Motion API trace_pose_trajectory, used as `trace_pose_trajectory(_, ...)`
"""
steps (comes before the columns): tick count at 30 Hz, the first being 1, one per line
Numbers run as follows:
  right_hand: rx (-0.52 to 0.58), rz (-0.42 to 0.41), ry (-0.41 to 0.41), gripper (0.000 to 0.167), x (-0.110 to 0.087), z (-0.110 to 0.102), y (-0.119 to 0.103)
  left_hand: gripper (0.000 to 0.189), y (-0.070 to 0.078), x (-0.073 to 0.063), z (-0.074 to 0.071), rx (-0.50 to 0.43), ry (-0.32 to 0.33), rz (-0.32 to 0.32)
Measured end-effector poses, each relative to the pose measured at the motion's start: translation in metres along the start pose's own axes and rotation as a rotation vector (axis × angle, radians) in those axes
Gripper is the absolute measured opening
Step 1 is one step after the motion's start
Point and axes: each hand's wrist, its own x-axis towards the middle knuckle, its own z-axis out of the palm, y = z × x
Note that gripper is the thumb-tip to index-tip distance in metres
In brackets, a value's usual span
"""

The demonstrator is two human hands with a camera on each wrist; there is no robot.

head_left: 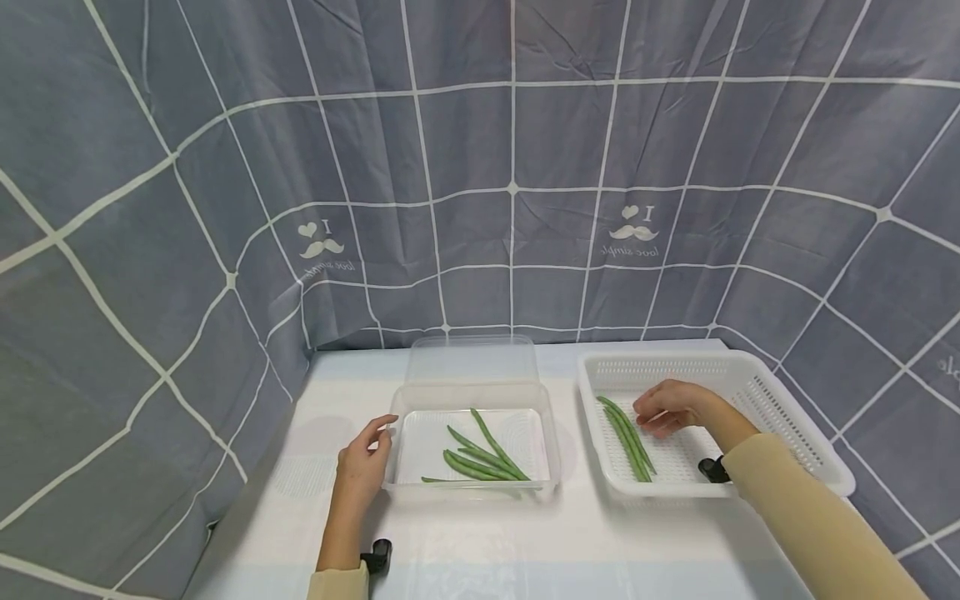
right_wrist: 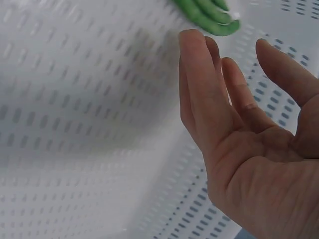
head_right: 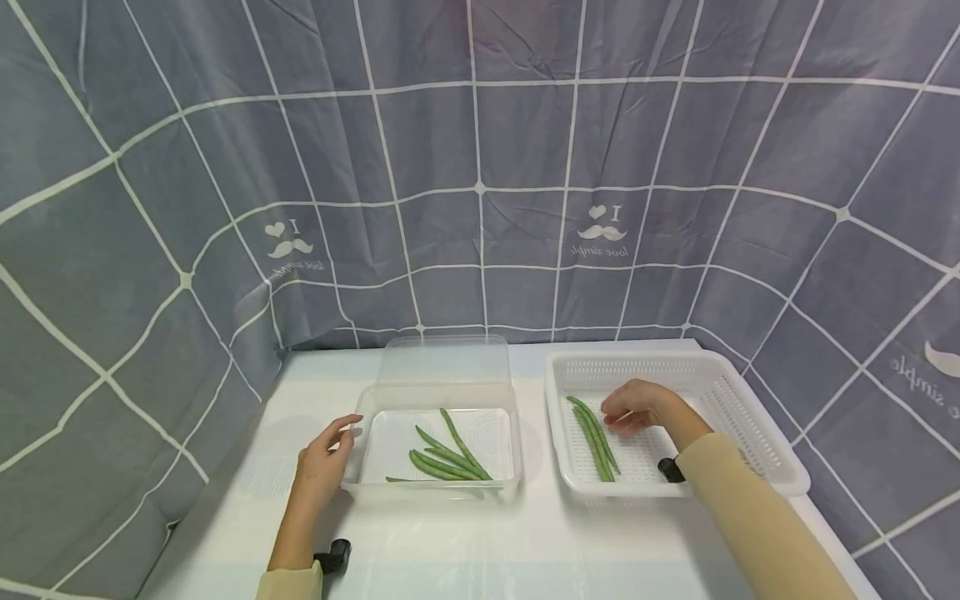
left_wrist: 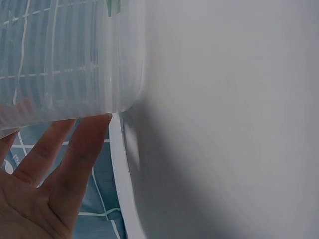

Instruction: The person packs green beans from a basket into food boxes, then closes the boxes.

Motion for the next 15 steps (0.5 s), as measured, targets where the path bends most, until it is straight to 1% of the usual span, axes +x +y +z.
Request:
trace_pose_trajectory(2,0.0,0.026,0.012,0.039,0.003,0.003,0.003,0.036,0.0,0.0,0.0,-0.002,0.001,-0.001)
trace_pose_trajectory(6,-0.005,0.033,0.008,0.036,0.008,0.007,0.007,0.036,0.001,0.0,0.0,-0.003,-0.004,-0.004)
trace_pose_trajectory(10,-0.014,0.025,-0.002,0.037,0.012,0.013,0.004,0.035,0.001,-0.001,-0.001,-0.003,-0.003,0.002)
trace_pose_trajectory(15,-0.044,0.033,0.001,0.029,0.015,0.025,-0.003,0.036,0.001,-0.002,-0.002,-0.003,-0.005,0.006)
